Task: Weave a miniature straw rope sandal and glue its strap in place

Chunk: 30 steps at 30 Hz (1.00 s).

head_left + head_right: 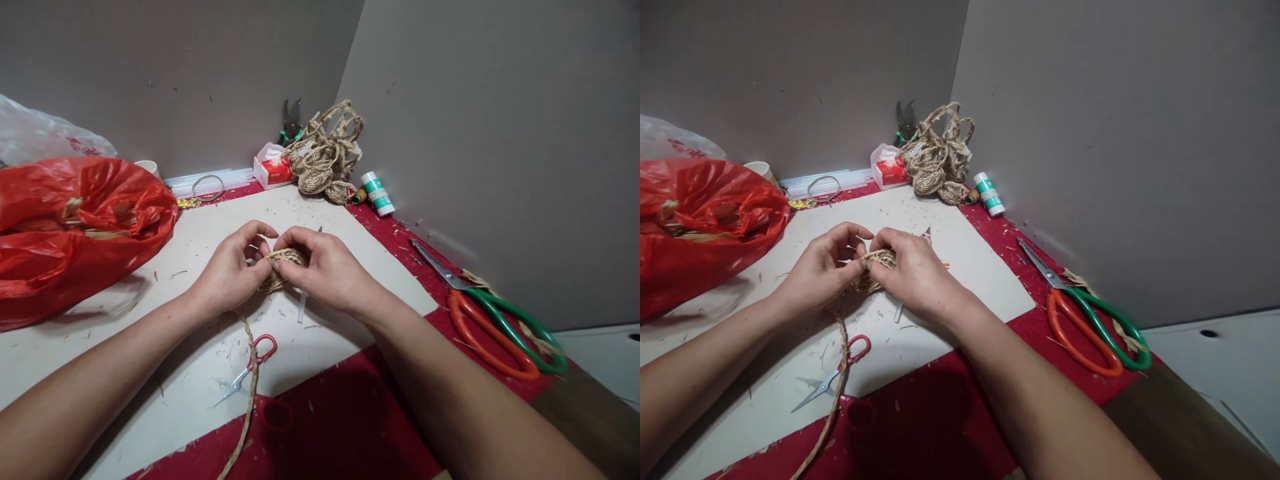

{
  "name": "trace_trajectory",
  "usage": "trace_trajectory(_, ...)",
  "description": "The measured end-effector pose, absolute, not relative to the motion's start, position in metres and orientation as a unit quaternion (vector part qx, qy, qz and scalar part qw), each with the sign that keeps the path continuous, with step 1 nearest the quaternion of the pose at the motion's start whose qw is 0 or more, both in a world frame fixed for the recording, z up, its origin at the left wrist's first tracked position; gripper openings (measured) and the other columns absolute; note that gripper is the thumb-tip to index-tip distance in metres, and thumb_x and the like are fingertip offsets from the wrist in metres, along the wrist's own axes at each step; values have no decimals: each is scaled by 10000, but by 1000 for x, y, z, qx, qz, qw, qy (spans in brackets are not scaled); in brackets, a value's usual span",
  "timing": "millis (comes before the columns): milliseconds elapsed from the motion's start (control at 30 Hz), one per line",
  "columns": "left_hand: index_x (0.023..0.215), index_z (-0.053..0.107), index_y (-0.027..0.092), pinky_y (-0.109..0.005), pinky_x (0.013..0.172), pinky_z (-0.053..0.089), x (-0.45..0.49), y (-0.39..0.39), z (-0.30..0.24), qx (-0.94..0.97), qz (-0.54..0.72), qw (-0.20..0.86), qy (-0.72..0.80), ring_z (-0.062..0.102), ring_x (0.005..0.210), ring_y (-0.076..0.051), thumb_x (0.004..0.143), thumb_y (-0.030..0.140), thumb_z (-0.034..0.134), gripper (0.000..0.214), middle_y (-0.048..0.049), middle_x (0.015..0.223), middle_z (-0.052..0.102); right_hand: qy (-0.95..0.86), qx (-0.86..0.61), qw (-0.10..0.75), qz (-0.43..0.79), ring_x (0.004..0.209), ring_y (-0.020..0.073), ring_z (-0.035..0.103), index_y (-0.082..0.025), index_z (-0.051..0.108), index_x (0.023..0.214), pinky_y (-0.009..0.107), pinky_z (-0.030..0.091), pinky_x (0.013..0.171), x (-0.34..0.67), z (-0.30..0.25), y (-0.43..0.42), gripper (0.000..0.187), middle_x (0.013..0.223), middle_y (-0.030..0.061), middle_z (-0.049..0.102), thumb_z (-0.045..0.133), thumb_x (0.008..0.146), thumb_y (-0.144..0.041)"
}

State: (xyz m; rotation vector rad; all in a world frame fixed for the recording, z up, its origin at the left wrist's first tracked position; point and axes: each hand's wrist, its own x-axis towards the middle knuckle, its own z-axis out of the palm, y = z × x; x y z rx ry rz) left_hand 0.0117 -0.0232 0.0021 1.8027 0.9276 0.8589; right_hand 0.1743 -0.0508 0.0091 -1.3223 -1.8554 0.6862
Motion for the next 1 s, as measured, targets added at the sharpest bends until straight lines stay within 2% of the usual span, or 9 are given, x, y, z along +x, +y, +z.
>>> trace_trajectory(267,975,556,184,-213,598,436,16,-29,4,737,370,416,384,517,682,-106,762,116,565,224,26,798,523,-756,-527,363,137,642,144,515,-178,562,804,252,352,612,168,1,-53,66,722,4,598,532,801,-120)
trace_trajectory(433,928,551,184,-213,653,464,18,-31,5,725,398,410,384,573,734,-108,778,119,565,164,13,847,569,-740,-564,351,105,625,153,515,-200,538,840,259,334,591,162,0,-58,51,733,6,609,496,857,-175)
trace_trajectory(533,983,548,192,-203,612,460,17,-31,3,715,400,421,390,586,716,-105,783,126,575,212,18,840,570,-733,-564,362,117,626,153,519,-204,537,813,259,334,587,163,0,-58,50,714,1,605,512,838,-169)
trace_trajectory(733,1076,543,198,-209,605,459,16,-29,1,698,402,447,388,578,692,-107,783,117,577,305,19,802,583,-705,-559,402,169,608,137,497,-196,553,758,260,355,603,164,3,-53,52,662,-23,575,543,789,-156)
trace_trajectory(833,1063,547,196,-212,629,463,16,-29,1,697,418,436,386,580,709,-112,770,93,572,311,15,798,590,-685,-540,414,260,642,133,514,-189,563,764,252,384,606,167,8,-53,24,696,-19,580,556,781,-173)
trace_trajectory(867,1057,549,197,-211,629,463,16,-29,1,695,424,433,388,580,710,-112,762,84,570,317,13,810,593,-674,-531,415,304,648,133,521,-186,574,800,246,392,592,168,10,-53,22,711,-17,586,571,781,-195)
trace_trajectory(1000,1011,573,198,-201,592,454,15,-29,2,670,453,437,393,561,665,-97,746,73,563,294,11,848,592,-601,-495,428,459,500,99,457,-175,579,1035,213,352,466,174,17,-52,261,597,-66,521,600,787,-255)
